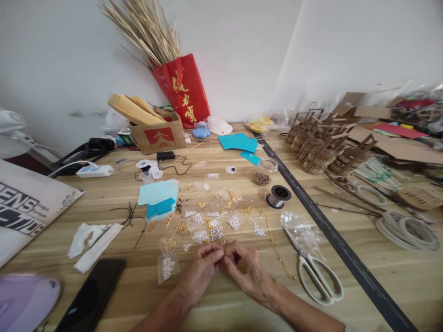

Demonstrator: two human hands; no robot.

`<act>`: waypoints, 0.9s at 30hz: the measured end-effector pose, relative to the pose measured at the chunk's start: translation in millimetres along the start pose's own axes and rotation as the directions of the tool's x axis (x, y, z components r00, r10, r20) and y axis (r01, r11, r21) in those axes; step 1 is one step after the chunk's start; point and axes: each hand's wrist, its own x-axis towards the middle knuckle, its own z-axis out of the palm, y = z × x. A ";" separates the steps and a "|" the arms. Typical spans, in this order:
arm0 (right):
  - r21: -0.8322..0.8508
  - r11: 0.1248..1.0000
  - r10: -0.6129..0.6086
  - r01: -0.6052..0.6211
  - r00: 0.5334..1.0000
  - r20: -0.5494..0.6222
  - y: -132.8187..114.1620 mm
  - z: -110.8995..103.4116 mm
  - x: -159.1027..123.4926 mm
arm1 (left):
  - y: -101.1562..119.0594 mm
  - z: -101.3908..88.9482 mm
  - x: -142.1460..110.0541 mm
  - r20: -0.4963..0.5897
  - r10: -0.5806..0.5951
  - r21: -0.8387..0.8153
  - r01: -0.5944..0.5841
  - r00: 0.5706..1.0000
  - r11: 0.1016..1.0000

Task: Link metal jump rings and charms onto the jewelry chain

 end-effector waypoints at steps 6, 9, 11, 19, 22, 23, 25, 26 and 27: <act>0.065 0.997 0.043 -0.042 0.999 -0.010 -0.6 0.2 -0.2 | 0.6 -0.5 0.4 -0.024 0.008 -0.006 -0.008 1.000 1.000; 0.100 0.993 0.059 -0.058 0.998 -0.011 -1.2 0.2 0.4 | 1.5 -0.9 -0.4 0.003 0.016 0.012 -0.016 1.000 1.000; 0.119 0.991 0.070 -0.069 0.998 -0.007 -1.6 0.1 1.0 | 2.5 -1.0 -1.2 0.014 0.019 0.034 -0.020 1.000 0.999; 0.100 0.992 0.080 -0.078 0.997 -0.012 1.0 -1.3 0.6 | 8.1 -2.6 -4.0 0.029 0.076 0.214 -0.081 0.997 0.974; 0.102 0.993 0.061 -0.060 0.998 -0.009 2.4 -2.9 -0.3 | 8.9 -3.8 -4.0 0.031 0.107 0.277 -0.111 0.994 0.954; 0.106 0.993 0.053 -0.053 0.999 -0.002 2.8 -3.4 -0.6 | 9.0 -4.1 -3.8 0.034 0.112 0.288 -0.117 0.993 0.951; 0.116 0.993 0.036 -0.037 0.999 0.009 4.2 -4.2 -1.2 | 9.2 -4.1 -3.7 0.048 0.116 0.291 -0.125 0.992 0.948; 0.119 0.993 0.025 -0.026 1.000 0.010 5.1 -4.3 -1.5 | 9.3 -3.8 -3.7 0.057 0.116 0.285 -0.128 0.992 0.950; 0.120 0.993 0.013 -0.014 1.000 0.010 6.1 -4.3 -2.0 | 9.4 -3.3 -3.8 0.066 0.115 0.274 -0.129 0.991 0.953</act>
